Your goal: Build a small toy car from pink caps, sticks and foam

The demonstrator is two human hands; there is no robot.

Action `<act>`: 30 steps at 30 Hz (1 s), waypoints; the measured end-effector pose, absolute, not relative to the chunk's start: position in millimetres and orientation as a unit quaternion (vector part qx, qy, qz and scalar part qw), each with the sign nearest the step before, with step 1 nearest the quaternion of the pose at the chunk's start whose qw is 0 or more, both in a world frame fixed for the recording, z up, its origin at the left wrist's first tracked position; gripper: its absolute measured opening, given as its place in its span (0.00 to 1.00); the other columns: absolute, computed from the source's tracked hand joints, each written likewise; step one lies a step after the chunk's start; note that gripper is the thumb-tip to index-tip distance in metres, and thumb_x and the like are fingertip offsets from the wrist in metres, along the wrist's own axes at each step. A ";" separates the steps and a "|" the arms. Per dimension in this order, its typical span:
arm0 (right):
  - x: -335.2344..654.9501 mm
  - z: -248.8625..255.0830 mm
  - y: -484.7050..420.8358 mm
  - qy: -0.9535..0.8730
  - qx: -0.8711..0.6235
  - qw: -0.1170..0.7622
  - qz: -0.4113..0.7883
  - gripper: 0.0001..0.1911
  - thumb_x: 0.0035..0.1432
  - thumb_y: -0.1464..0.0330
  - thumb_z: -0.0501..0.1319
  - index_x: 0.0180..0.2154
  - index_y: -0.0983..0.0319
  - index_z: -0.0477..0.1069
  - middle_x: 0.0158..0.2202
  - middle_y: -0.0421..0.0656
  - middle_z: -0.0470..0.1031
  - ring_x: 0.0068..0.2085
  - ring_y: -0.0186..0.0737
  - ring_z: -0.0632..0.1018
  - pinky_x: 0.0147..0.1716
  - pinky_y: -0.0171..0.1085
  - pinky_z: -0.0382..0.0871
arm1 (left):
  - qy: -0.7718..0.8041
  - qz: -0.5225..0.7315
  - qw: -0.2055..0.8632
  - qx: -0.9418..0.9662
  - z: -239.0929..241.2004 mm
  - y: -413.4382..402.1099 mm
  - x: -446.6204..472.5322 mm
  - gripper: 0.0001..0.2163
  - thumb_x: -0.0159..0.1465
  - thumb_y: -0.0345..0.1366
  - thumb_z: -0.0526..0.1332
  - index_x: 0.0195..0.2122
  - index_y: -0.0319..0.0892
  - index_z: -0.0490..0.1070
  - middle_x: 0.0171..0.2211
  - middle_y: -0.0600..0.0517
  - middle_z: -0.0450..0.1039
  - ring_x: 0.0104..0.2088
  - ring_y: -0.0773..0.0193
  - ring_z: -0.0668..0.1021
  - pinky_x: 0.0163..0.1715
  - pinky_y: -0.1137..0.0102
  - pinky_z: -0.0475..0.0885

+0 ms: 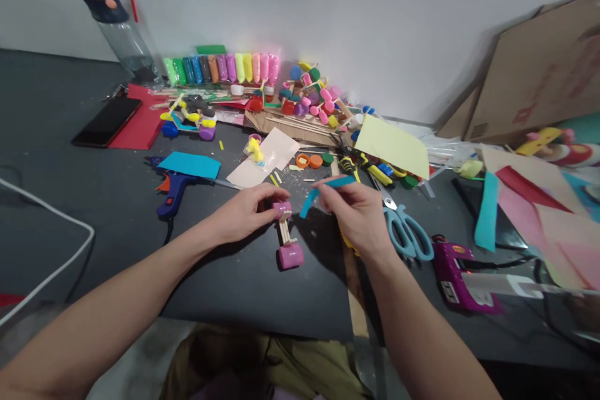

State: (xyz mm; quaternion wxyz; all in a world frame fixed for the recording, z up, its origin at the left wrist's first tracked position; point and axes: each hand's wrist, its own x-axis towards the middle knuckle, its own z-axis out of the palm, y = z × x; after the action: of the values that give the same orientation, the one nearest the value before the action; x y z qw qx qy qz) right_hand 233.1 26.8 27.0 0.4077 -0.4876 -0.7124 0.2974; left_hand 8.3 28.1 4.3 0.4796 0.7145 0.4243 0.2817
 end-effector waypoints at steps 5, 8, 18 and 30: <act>243.0 21.3 37.9 -0.675 -0.544 0.371 0.334 0.18 0.61 0.59 0.61 0.22 0.61 0.66 0.19 0.36 0.63 0.23 0.32 0.61 0.23 0.34 0.55 | 0.386 0.254 0.447 0.766 8.9 24.6 6.3 0.18 0.65 0.33 0.60 0.56 0.43 0.72 0.55 0.45 0.75 0.55 0.55 0.75 0.57 0.63 0.67; 243.7 16.6 40.3 -0.690 -0.537 0.325 0.360 0.17 0.59 0.59 0.62 0.22 0.61 0.68 0.20 0.36 0.65 0.24 0.33 0.63 0.25 0.34 0.57 | 0.342 0.228 0.412 0.813 10.1 23.4 5.5 0.23 0.63 0.25 0.57 0.60 0.43 0.68 0.58 0.45 0.72 0.59 0.55 0.71 0.62 0.60 0.63; 243.7 19.0 38.3 -0.683 -0.549 0.333 0.348 0.14 0.60 0.61 0.63 0.26 0.62 0.71 0.24 0.37 0.67 0.29 0.36 0.65 0.31 0.36 0.58 | 0.334 0.158 0.335 0.867 16.8 28.7 -4.8 0.08 0.70 0.33 0.56 0.47 0.43 0.72 0.48 0.46 0.73 0.49 0.57 0.75 0.52 0.63 0.68; 208.3 18.2 4.6 -0.656 -0.358 0.224 0.625 0.20 0.52 0.51 0.69 0.26 0.61 0.78 0.28 0.44 0.81 0.29 0.41 0.81 0.30 0.38 0.76 | 0.468 0.569 0.413 0.535 52.8 46.4 -55.8 0.14 0.54 0.38 0.76 0.40 0.46 0.77 0.35 0.57 0.78 0.35 0.64 0.78 0.38 0.67 0.75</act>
State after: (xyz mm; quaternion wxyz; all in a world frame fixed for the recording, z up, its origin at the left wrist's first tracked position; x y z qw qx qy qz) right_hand 208.3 4.6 18.2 0.2242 -0.3583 -0.6562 0.6251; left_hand -55.8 46.4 52.8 0.4130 0.5352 0.4678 0.5693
